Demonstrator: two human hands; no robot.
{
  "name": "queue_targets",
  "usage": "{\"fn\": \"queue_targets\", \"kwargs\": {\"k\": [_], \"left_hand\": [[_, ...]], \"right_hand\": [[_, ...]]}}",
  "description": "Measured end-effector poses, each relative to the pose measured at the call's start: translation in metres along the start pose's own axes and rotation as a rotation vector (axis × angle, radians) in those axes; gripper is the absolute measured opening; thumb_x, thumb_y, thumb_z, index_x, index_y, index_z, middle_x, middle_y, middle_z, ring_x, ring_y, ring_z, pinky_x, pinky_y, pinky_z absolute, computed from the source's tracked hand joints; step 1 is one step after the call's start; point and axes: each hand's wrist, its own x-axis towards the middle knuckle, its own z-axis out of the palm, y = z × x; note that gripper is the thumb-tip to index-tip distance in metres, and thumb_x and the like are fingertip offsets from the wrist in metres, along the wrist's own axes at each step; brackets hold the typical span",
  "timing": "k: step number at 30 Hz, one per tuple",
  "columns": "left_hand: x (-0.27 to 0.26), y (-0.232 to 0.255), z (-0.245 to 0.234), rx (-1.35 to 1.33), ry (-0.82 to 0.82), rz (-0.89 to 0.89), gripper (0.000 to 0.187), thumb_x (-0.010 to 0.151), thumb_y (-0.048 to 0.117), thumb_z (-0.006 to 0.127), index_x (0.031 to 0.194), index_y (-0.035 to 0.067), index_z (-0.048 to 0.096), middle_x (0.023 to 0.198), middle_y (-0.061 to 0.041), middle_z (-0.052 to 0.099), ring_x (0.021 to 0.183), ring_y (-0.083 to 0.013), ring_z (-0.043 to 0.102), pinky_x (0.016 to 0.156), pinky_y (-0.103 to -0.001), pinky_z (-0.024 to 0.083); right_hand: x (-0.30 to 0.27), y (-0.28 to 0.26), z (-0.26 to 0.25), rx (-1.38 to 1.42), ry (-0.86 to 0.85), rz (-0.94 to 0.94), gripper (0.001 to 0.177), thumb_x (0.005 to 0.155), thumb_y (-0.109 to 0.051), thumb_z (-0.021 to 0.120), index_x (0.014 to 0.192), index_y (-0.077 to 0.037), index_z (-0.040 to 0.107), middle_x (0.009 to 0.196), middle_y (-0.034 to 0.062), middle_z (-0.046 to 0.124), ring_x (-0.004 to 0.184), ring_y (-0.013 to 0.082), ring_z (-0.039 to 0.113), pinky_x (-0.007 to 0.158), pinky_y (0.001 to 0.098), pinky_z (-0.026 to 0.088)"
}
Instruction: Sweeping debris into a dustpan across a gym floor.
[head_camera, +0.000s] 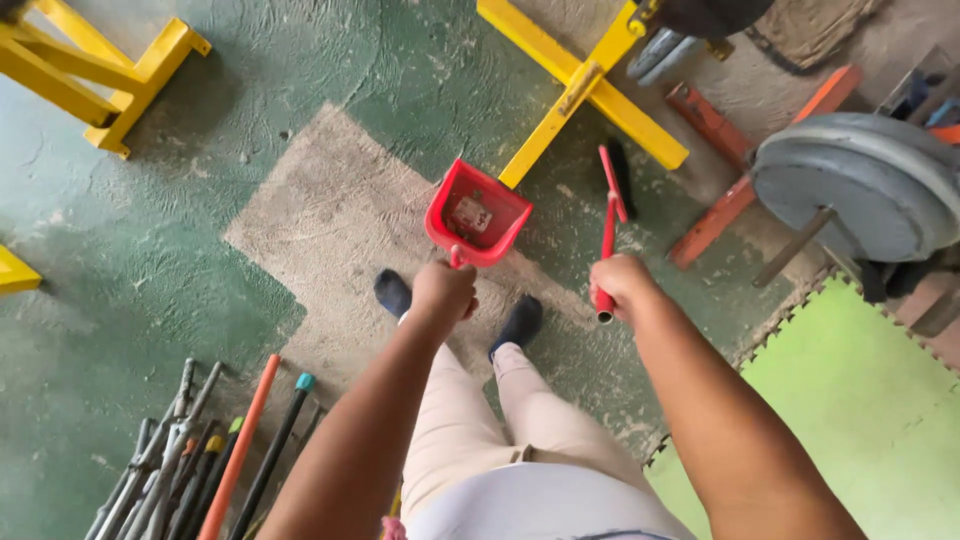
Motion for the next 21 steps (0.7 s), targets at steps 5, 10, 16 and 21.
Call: {"fn": "queue_targets", "kwargs": {"k": [5, 10, 16, 21], "left_hand": [[-0.012, 0.003, 0.006, -0.002, 0.010, 0.010, 0.024, 0.093, 0.017, 0.064, 0.087, -0.006, 0.060, 0.062, -0.009, 0.059, 0.045, -0.0211, 0.060, 0.037, -0.036, 0.047], [-0.010, 0.014, 0.003, -0.006, 0.004, -0.028, 0.020, 0.092, 0.015, 0.063, 0.089, -0.004, 0.062, 0.064, -0.008, 0.062, 0.046, -0.0199, 0.062, 0.039, -0.035, 0.051], [-0.020, 0.019, 0.009, 0.054, -0.019, 0.022, 0.027, 0.093, 0.016, 0.063, 0.089, -0.011, 0.062, 0.062, -0.012, 0.062, 0.044, -0.0232, 0.063, 0.038, -0.038, 0.047], [-0.018, 0.016, 0.007, 0.047, -0.008, 0.038, 0.023, 0.092, 0.019, 0.065, 0.093, -0.004, 0.062, 0.064, -0.009, 0.062, 0.047, -0.0193, 0.063, 0.040, -0.036, 0.051]], "right_hand": [[-0.038, -0.006, -0.018, -0.062, -0.044, -0.052, 0.007, 0.092, -0.004, 0.055, 0.086, -0.004, 0.052, 0.064, 0.0049, 0.049, 0.047, 0.0158, 0.047, 0.040, 0.0325, 0.038], [-0.060, -0.018, -0.028, 0.091, 0.062, 0.008, 0.003, 0.091, -0.005, 0.054, 0.089, -0.007, 0.055, 0.070, 0.0023, 0.054, 0.049, 0.0118, 0.047, 0.041, 0.0317, 0.040], [0.010, -0.031, -0.016, -0.019, -0.068, -0.125, 0.006, 0.094, -0.005, 0.056, 0.091, -0.001, 0.053, 0.068, 0.0026, 0.052, 0.051, 0.0134, 0.050, 0.043, 0.0317, 0.043], [-0.049, -0.035, 0.021, -0.624, 0.087, -0.025, 0.012, 0.089, -0.001, 0.052, 0.101, 0.000, 0.055, 0.066, 0.0127, 0.059, 0.047, 0.0247, 0.057, 0.042, 0.0406, 0.046]]}}
